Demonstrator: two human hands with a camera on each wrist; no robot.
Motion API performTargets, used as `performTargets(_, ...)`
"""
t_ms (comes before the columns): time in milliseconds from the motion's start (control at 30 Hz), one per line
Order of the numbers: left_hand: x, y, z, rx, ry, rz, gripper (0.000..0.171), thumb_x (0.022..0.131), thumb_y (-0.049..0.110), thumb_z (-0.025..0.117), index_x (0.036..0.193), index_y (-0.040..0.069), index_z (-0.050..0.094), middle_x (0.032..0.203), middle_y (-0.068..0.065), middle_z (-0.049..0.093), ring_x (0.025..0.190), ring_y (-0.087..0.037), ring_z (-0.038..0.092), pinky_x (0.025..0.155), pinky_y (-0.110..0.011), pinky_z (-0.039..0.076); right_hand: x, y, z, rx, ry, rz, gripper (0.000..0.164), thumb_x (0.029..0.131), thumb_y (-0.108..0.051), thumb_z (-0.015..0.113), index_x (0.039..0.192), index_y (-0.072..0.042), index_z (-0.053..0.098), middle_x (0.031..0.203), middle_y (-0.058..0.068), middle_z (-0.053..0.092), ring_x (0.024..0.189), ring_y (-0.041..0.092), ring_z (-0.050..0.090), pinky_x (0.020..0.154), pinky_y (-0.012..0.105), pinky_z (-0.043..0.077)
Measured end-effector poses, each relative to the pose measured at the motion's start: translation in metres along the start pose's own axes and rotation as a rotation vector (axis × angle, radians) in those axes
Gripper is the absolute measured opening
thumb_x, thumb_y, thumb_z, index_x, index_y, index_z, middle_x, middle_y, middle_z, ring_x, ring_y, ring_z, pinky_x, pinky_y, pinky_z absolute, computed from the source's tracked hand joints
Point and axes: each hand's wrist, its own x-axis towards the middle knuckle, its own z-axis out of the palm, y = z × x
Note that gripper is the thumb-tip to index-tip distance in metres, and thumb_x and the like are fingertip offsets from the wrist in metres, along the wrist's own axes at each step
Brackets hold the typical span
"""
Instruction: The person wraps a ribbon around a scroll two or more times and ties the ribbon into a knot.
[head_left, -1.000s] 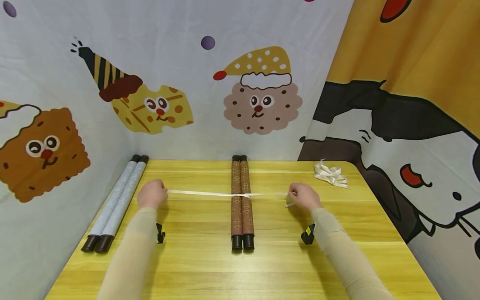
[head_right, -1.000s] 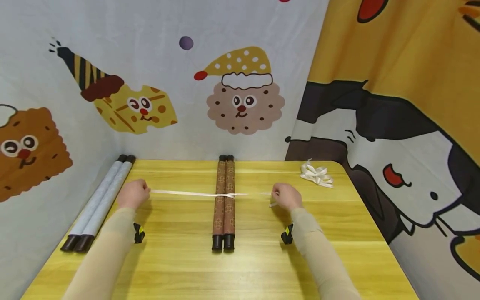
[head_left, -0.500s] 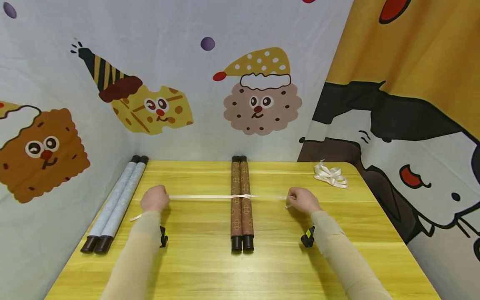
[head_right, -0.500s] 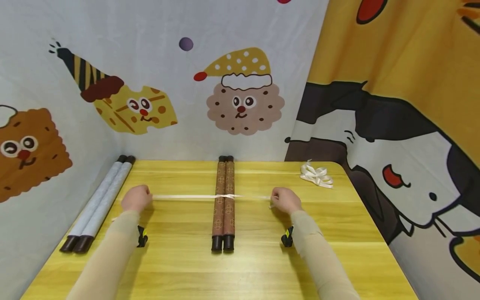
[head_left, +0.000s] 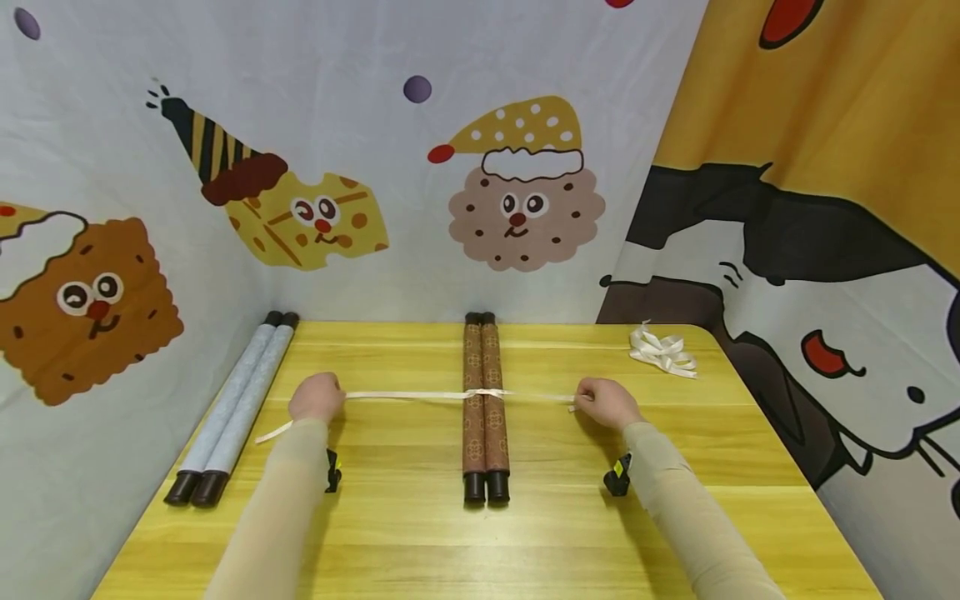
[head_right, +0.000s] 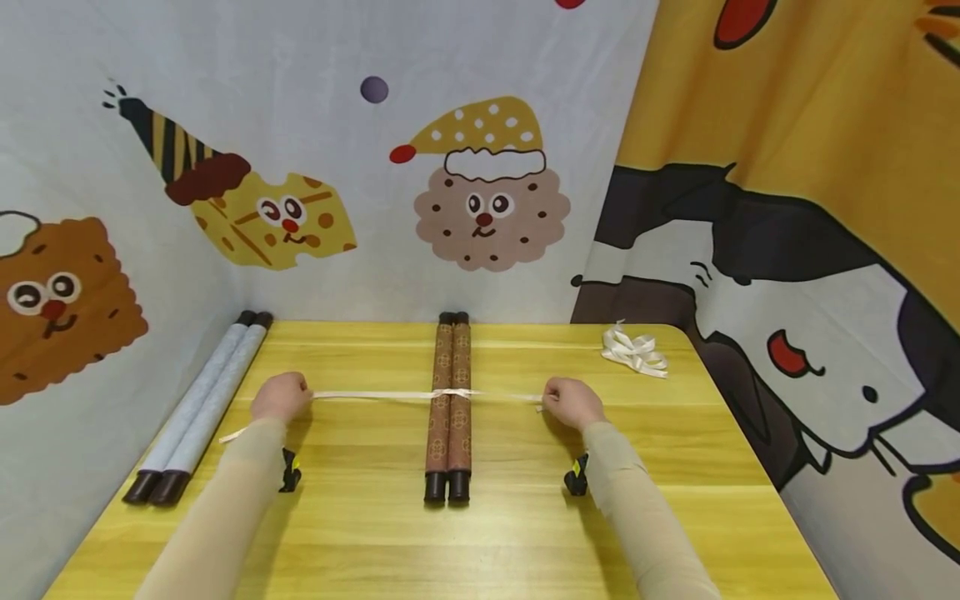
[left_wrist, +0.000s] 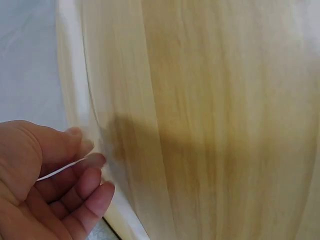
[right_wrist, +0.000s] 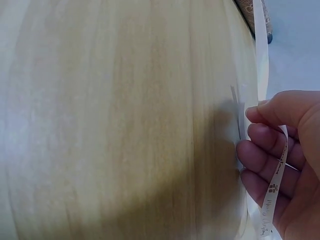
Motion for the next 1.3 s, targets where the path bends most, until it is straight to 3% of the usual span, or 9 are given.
performTargets(200,0.002,0.017,0.006,0.03,0.036,0.067,0.033,0.096,0.01,0.056,0.125,-0.006,0.06,0.119,-0.029,0.061,0.106,-0.048,0.058,0.085,-0.058,0.05,-0.002,-0.001,-0.001,0.003,-0.005,0.018,0.014,0.091,-0.012,0.062,0.078,-0.014,0.058,0.068,-0.002,0.05,0.065,0.018,0.045,0.064,0.036,0.037)
performTargets(400,0.003,0.051,0.019,-0.02,0.096,0.294,0.026,0.094,0.007,0.065,0.116,-0.006,0.067,0.111,-0.024,0.067,0.103,-0.041,0.063,0.087,-0.053,0.051,-0.003,-0.001,0.0,0.0,-0.017,0.04,0.013,0.092,-0.013,0.063,0.079,-0.014,0.06,0.069,-0.002,0.052,0.064,0.018,0.045,0.063,0.036,0.038)
performTargets(533,-0.003,0.08,0.026,-0.052,0.099,0.447,0.022,0.09,0.004,0.07,0.11,-0.006,0.07,0.105,-0.02,0.069,0.097,-0.036,0.065,0.085,-0.048,0.052,-0.003,0.0,0.001,0.003,-0.017,0.045,0.014,0.092,-0.013,0.063,0.079,-0.014,0.059,0.068,-0.002,0.051,0.063,0.017,0.045,0.062,0.035,0.036)
performTargets(633,-0.007,0.099,0.033,-0.058,0.097,0.526,0.023,0.089,0.004,0.072,0.11,-0.005,0.071,0.104,-0.018,0.07,0.098,-0.033,0.065,0.087,-0.046,0.052,-0.003,0.0,0.002,0.001,-0.009,0.043,0.014,0.091,-0.012,0.063,0.078,-0.014,0.059,0.067,-0.003,0.049,0.063,0.017,0.044,0.062,0.035,0.036)
performTargets(800,-0.009,0.119,0.046,-0.024,0.078,0.568,0.026,0.087,0.005,0.074,0.113,-0.001,0.072,0.11,-0.015,0.07,0.105,-0.031,0.064,0.094,-0.044,0.05,-0.003,-0.001,0.002,0.0,0.0,0.037,0.013,0.09,-0.011,0.063,0.077,-0.014,0.06,0.066,-0.003,0.048,0.063,0.017,0.044,0.062,0.035,0.036)
performTargets(967,-0.011,0.134,0.056,0.071,0.091,0.636,0.024,0.083,0.001,0.075,0.107,0.003,0.074,0.107,-0.012,0.07,0.107,-0.031,0.062,0.096,-0.043,0.049,-0.002,-0.003,0.002,0.0,0.003,0.045,0.013,0.09,-0.011,0.062,0.078,-0.013,0.06,0.066,-0.003,0.049,0.063,0.017,0.044,0.062,0.035,0.036)
performTargets(1100,-0.01,0.139,0.065,0.157,0.149,0.684,0.009,0.082,0.002,0.075,0.087,0.01,0.075,0.089,-0.005,0.068,0.09,-0.025,0.063,0.081,-0.038,0.054,-0.002,-0.003,0.003,-0.006,0.013,0.044,0.012,0.09,-0.011,0.063,0.078,-0.013,0.062,0.067,-0.003,0.051,0.064,0.018,0.045,0.063,0.036,0.037)
performTargets(1200,-0.01,0.14,0.071,0.206,0.194,0.685,0.014,0.081,0.002,0.073,0.073,0.013,0.071,0.075,-0.001,0.062,0.076,-0.021,0.059,0.068,-0.035,0.054,-0.001,-0.003,0.004,-0.004,0.013,0.049,0.012,0.09,-0.011,0.063,0.079,-0.013,0.063,0.068,-0.003,0.052,0.064,0.018,0.046,0.063,0.036,0.038)
performTargets(1300,-0.01,0.139,0.074,0.216,0.198,0.656,0.017,0.079,0.001,0.072,0.069,0.015,0.07,0.07,0.0,0.058,0.07,-0.02,0.057,0.061,-0.035,0.053,-0.001,-0.003,0.005,0.005,0.008,0.056,0.012,0.09,-0.011,0.063,0.079,-0.013,0.063,0.068,-0.002,0.053,0.064,0.018,0.046,0.063,0.036,0.038)
